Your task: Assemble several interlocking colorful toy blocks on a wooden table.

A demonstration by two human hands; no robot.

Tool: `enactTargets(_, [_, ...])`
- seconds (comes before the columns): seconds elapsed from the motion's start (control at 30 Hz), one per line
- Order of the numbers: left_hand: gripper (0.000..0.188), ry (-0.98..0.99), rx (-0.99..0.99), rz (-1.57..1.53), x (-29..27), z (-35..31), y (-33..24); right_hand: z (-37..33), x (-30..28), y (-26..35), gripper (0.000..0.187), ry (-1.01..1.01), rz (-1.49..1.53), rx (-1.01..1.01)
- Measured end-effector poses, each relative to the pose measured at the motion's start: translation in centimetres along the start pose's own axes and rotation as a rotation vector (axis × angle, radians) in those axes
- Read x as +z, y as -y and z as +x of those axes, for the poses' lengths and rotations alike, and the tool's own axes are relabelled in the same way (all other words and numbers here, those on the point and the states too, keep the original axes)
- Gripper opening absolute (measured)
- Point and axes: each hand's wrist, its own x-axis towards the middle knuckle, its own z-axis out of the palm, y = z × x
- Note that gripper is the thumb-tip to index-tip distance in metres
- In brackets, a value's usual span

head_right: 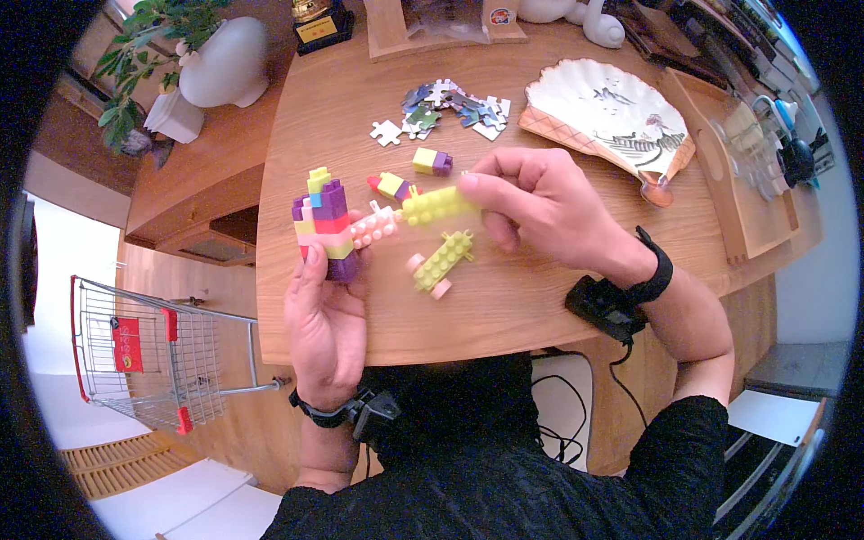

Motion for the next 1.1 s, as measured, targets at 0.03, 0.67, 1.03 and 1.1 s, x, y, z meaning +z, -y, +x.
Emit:
enactTargets(0.03, [0.021, -0.001, -0.002, -0.001, 0.1, 0.0, 0.1, -0.1, 0.1, 0.0, 0.023, -0.023, -0.096, -0.057])
enactTargets(0.67, [0.03, 0.046, 0.179, 0.119, 0.1, -0.7, 0.8, 0.0, -0.4, 0.5, 0.019, 0.064, 0.115, 0.09])
enactTargets(1.03, [0.038, 0.062, 0.182, 0.162, -0.6, -0.6, 0.8, -0.4, 0.2, 1.1, 0.02, 0.084, -0.028, 0.088])
enactTargets(1.1, [0.04, 0.054, 0.173, 0.153, -0.7, -0.6, 0.9, -0.5, 0.2, 1.1, 0.02, 0.082, -0.044, 0.072])
